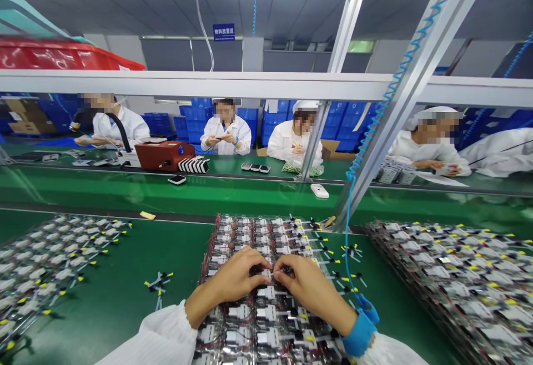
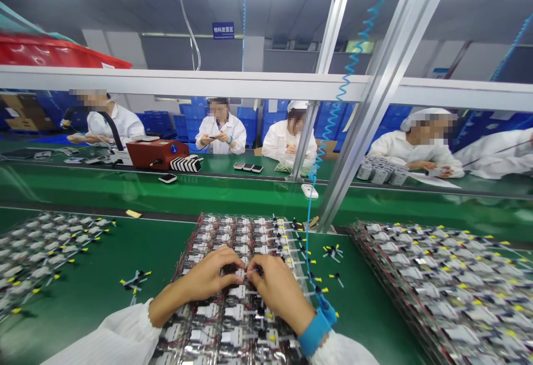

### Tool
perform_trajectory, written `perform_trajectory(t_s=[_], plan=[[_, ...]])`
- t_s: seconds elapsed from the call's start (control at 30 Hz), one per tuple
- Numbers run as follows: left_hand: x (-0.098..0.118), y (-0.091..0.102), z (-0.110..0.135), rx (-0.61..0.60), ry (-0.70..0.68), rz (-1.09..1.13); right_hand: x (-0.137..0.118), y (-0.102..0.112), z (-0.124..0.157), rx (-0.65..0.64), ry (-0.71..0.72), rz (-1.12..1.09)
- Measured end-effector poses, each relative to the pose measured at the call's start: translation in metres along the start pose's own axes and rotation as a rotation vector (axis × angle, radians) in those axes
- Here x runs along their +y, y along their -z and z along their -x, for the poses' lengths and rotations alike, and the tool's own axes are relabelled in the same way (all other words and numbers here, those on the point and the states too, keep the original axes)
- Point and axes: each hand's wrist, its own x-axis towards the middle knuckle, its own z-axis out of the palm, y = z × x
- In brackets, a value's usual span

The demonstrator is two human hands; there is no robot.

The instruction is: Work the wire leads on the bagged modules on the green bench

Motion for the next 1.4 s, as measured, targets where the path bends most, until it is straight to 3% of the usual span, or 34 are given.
perform_trajectory(t_s=[0.8, 1.4], plan=[[0.0019, 0.0036, -0.0014, 0.018, 0.049, 0.050, 0.0024, -0.0029, -0.0034, 0.004, -0.004, -0.094], [0.0003, 0.0009, -0.0015, 0.021, -0.012, 0.015, 0.0024, -0.0046, -0.0022, -0.013, -0.036, -0.021]])
